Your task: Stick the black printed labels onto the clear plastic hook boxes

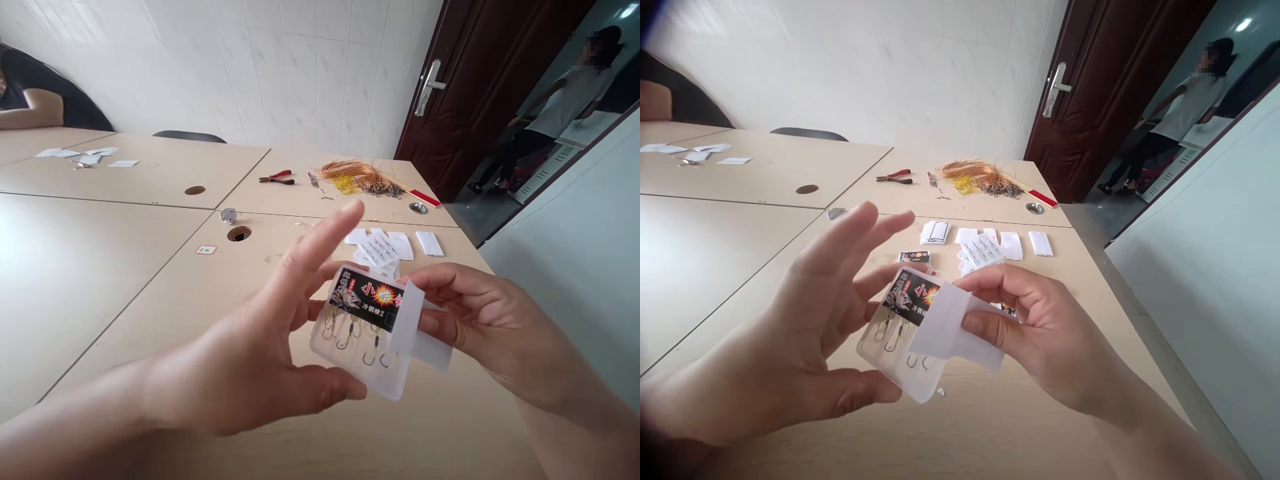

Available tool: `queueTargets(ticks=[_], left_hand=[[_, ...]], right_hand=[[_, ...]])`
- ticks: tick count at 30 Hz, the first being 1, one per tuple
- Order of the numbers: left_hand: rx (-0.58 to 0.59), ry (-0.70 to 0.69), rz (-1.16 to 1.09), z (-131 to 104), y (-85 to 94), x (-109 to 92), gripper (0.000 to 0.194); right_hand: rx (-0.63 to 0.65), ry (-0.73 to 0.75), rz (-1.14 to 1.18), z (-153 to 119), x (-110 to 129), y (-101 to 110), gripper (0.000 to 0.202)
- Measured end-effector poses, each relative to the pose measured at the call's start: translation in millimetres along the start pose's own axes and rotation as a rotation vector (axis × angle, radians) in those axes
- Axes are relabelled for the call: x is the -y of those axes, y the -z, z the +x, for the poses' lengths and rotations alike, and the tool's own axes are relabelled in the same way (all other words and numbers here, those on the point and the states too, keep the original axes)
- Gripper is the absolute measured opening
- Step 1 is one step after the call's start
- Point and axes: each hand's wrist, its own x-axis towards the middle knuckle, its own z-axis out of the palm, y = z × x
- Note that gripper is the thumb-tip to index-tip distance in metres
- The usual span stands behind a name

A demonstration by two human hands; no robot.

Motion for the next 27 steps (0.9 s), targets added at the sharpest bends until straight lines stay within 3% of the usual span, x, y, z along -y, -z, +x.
queueTargets(ticks=[3,8,15,20,24,27], left_hand=[[0.084,0.113,-0.238,-1,-0.3,-4,0.112],[0.068,0.263,-0.384,1,2.0,-9,0.111],[0.140,0.402,-0.565,9,2.9,-16,0.118],[0.037,0.419,-0.634,3,-1.3,-12,0.089],[0.049,0.405,-0.638,3,-4.1,-4,0.066],[0.052,0.384,-0.617,7,-4.2,-3,0.054]], right_hand=[[-0.017,0.014,0.041,-2,-3,-2,0.014],[-0.050,0.048,0.042,0,-10,-6,0.018],[-0.164,0.145,-0.215,-6,-14,-12,0.017],[-0.172,0.201,-0.324,-10,-17,-17,0.019],[-0.135,0.263,-0.349,-10,-17,-19,0.025],[-0.202,0.311,-0.459,-9,-16,-20,0.023]])
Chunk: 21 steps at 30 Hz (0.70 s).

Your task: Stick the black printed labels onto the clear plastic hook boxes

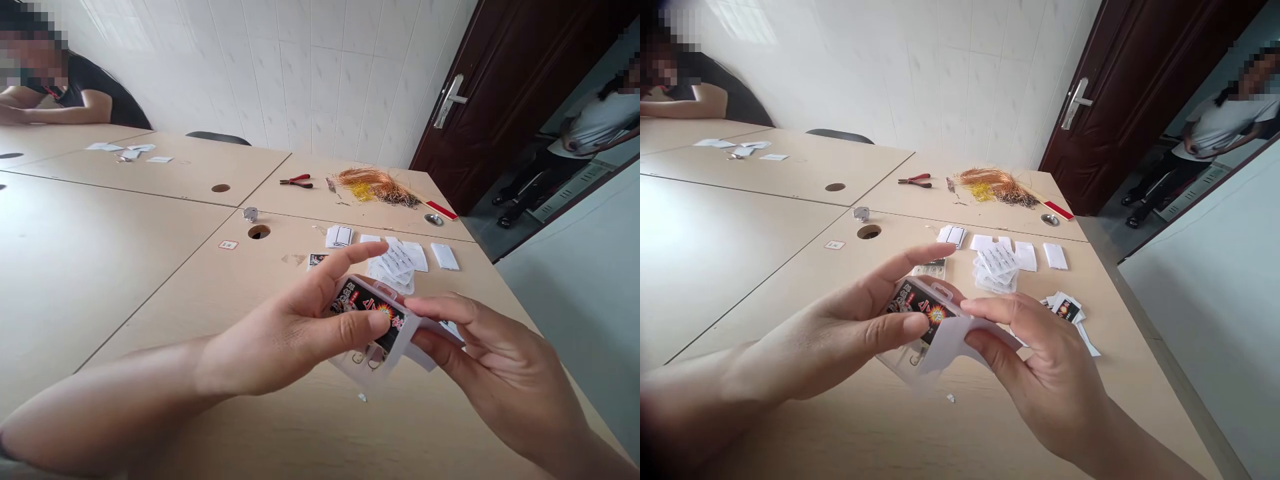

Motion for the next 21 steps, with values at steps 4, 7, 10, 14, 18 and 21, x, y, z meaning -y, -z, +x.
queueTargets(ticks=[4,7,10,14,18,21], left_hand=[[-0.001,-0.027,0.014,3,-0.4,-2,0.033],[-0.015,-0.053,-0.010,5,-0.8,-1,0.021],[-0.024,-0.054,-0.013,6,-1.9,-1,0.015],[-0.050,-0.042,-0.028,6,-3.3,-2,0.017],[-0.055,-0.026,-0.068,5,-3.5,-2,0.018],[-0.072,-0.025,-0.076,6,-4.3,-2,0.017]], right_hand=[[-0.059,0.027,-0.118,1,3,0,0.014],[-0.085,0.036,-0.153,2,5,0,0.007],[-0.078,0.029,-0.146,3,6,2,0.004],[-0.058,0.020,-0.136,5,8,3,0.004],[-0.037,0.005,-0.098,6,11,4,0.007],[-0.017,-0.012,-0.065,5,11,3,0.008]])
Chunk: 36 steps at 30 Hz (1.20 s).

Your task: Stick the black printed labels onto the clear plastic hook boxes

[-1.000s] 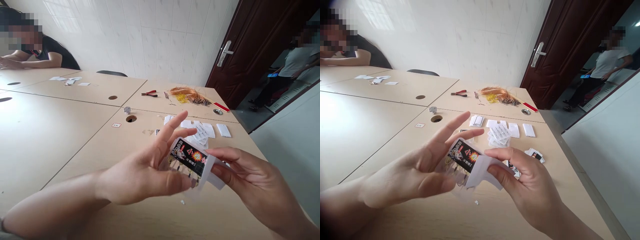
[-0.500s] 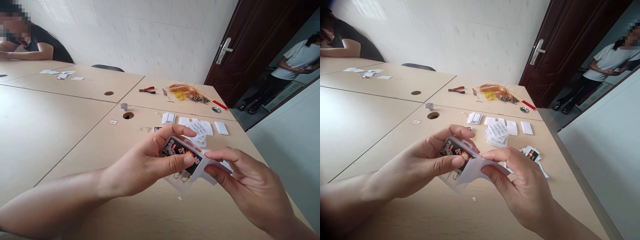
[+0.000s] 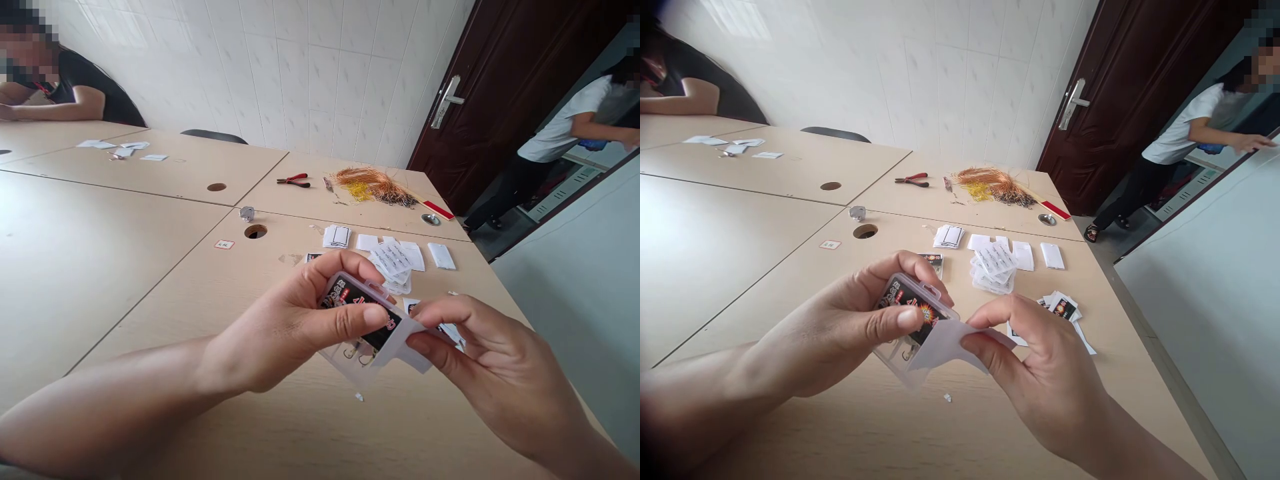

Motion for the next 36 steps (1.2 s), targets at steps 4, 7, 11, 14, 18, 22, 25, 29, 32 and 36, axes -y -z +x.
queueTargets(ticks=[4,7,11,14,18,22,25,29,32,36], left_hand=[[-0.053,-0.011,0.016,0,-2.6,1,0.017],[-0.063,-0.019,-0.016,1,-3.8,2,0.018],[-0.077,-0.036,-0.014,2,-2.7,3,0.019],[-0.109,-0.063,-0.004,3,-1.2,4,0.019],[-0.144,-0.074,-0.010,3,-0.9,2,0.017],[-0.155,-0.066,-0.015,4,-2.3,2,0.019],[-0.166,-0.070,-0.039,4,-3.0,2,0.018],[-0.168,-0.073,-0.020,4,-2.7,1,0.018],[-0.171,-0.099,0.046,3,-2.8,1,0.018],[-0.145,-0.095,0.094,1,-4.1,1,0.019]], right_hand=[[0.022,-0.021,0.016,0,-1,0,0.009],[0.039,-0.040,0.039,1,-2,0,0.011],[0.091,-0.093,0.079,0,-3,1,0.012],[0.118,-0.148,0.034,-2,-6,3,0.018],[0.153,-0.221,0.042,-3,-10,4,0.024],[0.184,-0.262,0.098,-1,-13,4,0.027],[0.190,-0.270,0.100,0,-13,4,0.028],[0.191,-0.282,0.090,0,-12,5,0.030],[0.177,-0.249,0.055,-2,-10,4,0.024],[0.070,-0.079,0.005,-7,-11,-2,0.023]])
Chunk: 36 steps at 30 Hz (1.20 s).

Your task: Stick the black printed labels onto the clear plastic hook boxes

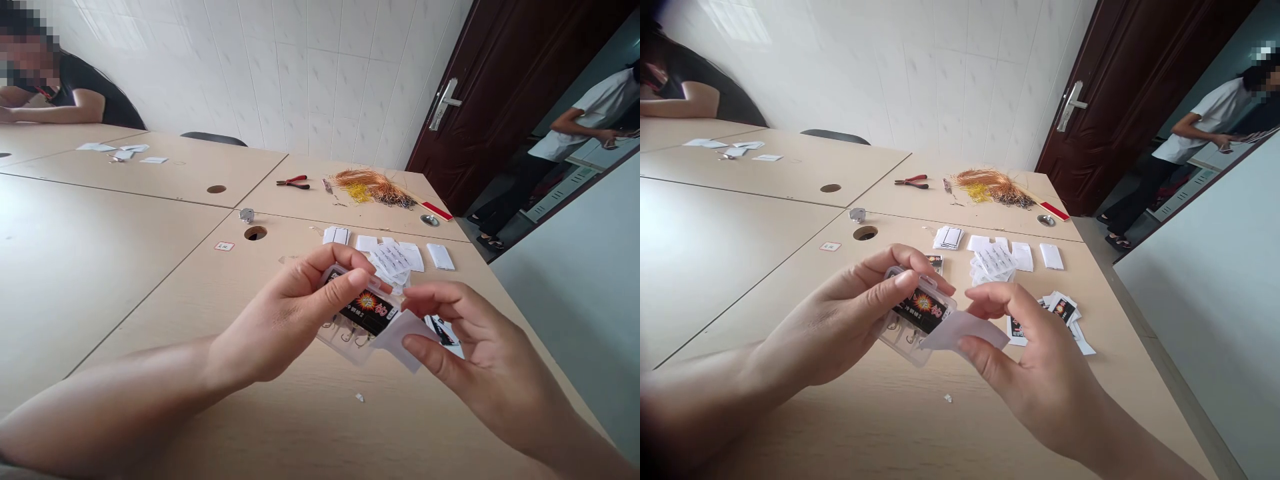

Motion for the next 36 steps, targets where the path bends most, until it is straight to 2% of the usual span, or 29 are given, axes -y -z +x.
queueTargets(ticks=[2,5,9,13,16,23,27,32,36], left_hand=[[0.025,0.000,0.046,-1,-0.5,1,0.018],[0.051,-0.004,0.139,-4,-1.0,1,0.016],[0.071,-0.041,0.163,-8,-3.4,-1,0.009],[0.070,-0.091,0.177,-10,-7.8,-5,0.003],[0.065,-0.104,0.182,-11,-9.3,-7,0.003],[0.096,-0.018,0.131,-11,-4.7,-3,0.009],[0.101,0.046,0.062,-9,-3.0,0,0.011],[0.121,0.097,-0.030,-8,-4.2,1,0.010],[0.093,0.096,0.014,-8,-4.2,0,0.011]], right_hand=[[-0.046,0.130,-0.002,-2,0,-3,0.032],[-0.083,0.339,-0.071,-5,2,-4,0.027],[-0.109,0.470,-0.228,-6,7,-2,0.027],[-0.132,0.519,-0.306,-7,7,0,0.036],[-0.134,0.554,-0.336,-7,7,1,0.034],[-0.144,0.618,-0.327,-5,9,4,0.033],[-0.200,0.717,-0.291,-3,9,2,0.025],[-0.187,0.739,-0.260,-3,10,2,0.026],[-0.158,0.755,-0.287,-5,9,3,0.028]])
